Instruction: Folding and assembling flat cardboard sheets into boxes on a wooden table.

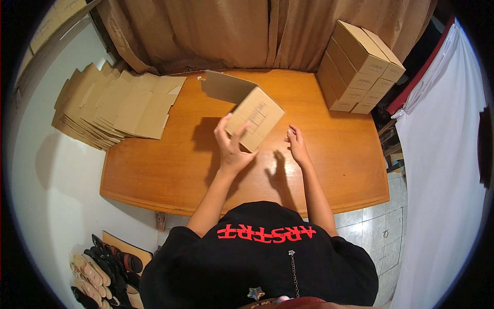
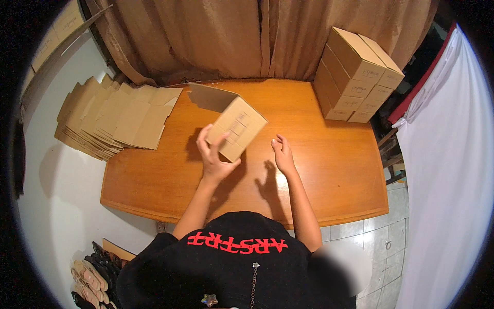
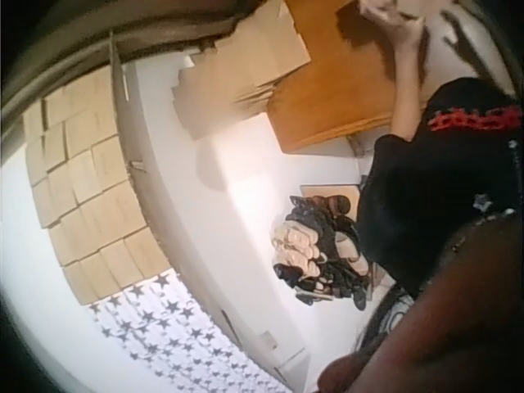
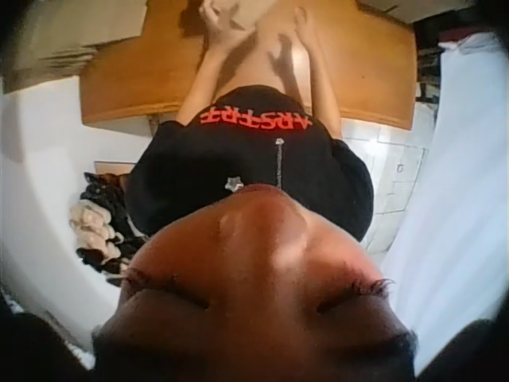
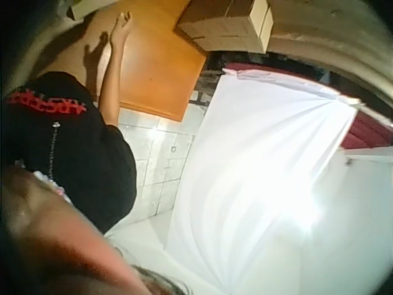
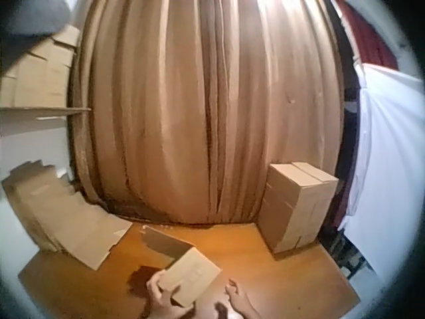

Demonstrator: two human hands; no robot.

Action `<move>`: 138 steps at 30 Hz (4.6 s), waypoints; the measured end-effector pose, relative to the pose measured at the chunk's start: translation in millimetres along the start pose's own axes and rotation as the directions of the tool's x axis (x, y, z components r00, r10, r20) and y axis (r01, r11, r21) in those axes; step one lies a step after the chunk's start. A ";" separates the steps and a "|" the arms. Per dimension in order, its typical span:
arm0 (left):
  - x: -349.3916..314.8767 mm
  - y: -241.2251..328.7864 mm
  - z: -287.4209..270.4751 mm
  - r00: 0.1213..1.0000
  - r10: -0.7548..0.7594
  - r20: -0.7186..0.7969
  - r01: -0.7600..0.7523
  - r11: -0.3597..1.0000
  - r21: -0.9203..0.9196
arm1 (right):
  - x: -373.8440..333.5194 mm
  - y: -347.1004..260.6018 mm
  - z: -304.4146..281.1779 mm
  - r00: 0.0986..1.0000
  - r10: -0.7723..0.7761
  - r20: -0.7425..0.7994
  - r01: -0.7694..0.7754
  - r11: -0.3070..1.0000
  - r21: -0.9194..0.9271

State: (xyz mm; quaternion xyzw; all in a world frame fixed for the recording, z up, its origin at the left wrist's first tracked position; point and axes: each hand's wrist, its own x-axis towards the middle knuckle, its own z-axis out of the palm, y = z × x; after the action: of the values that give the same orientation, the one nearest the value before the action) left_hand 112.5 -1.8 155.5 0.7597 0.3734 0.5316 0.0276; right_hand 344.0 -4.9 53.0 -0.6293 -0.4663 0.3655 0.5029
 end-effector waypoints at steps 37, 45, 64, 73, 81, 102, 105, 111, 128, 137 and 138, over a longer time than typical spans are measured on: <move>-93.2 -101.4 9.3 0.889 -0.352 0.294 0.356 0.933 0.043 | 38.4 11.4 -3.2 0.925 -0.058 -0.375 -0.014 0.983 -0.185; -89.6 -95.7 17.5 0.871 -0.432 0.233 0.442 0.897 0.012 | 66.3 11.3 -6.5 0.901 0.143 -0.409 -0.010 0.951 0.310; -105.4 -83.9 33.5 0.801 -0.581 0.144 0.597 0.796 -0.105 | -37.2 26.4 -15.0 0.895 -0.383 -0.231 0.351 0.921 -0.166; -96.4 -62.3 35.4 0.874 -0.446 0.193 0.453 0.891 0.008 | -53.7 3.3 -5.4 0.839 -0.537 -0.095 0.388 0.710 -0.588; -100.3 -73.4 49.2 0.852 -0.502 0.150 0.497 0.865 0.074 | -49.0 13.7 3.7 0.850 -0.507 -0.144 0.335 0.730 -0.596; -83.7 -105.8 71.1 0.625 -0.780 -0.023 0.780 0.624 0.042 | -77.1 35.3 -0.3 0.779 -0.596 0.195 0.567 0.536 -0.625; -79.7 -89.7 77.1 0.370 -0.907 0.200 0.918 0.391 0.073 | -66.6 30.2 -2.3 0.814 -0.579 0.054 0.514 0.673 -0.532; -112.8 -67.7 104.2 0.333 -0.774 0.539 0.928 0.370 -0.041 | -41.0 48.5 -12.8 0.890 -0.428 0.157 0.447 0.749 -0.489; -0.9 -45.5 260.6 0.671 -0.159 0.724 0.620 0.656 -0.431 | 98.1 44.2 -58.2 0.785 -0.422 -0.453 0.143 0.835 -0.531; 44.4 -58.4 336.1 0.698 -0.152 0.700 0.422 0.876 -0.231 | 148.4 57.2 -91.2 0.856 -0.404 -0.322 0.041 0.674 -0.738; 46.6 -63.2 339.9 0.692 -0.149 0.706 0.422 0.878 -0.228 | 150.1 58.0 -90.7 0.857 -0.400 -0.324 0.036 0.675 -0.737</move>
State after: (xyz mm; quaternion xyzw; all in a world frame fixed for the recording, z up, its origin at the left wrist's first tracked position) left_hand 367.3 192.2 17.2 0.8101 0.3455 0.2724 0.3875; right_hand 485.7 108.4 18.5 -0.7785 -0.5109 -0.0670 0.3583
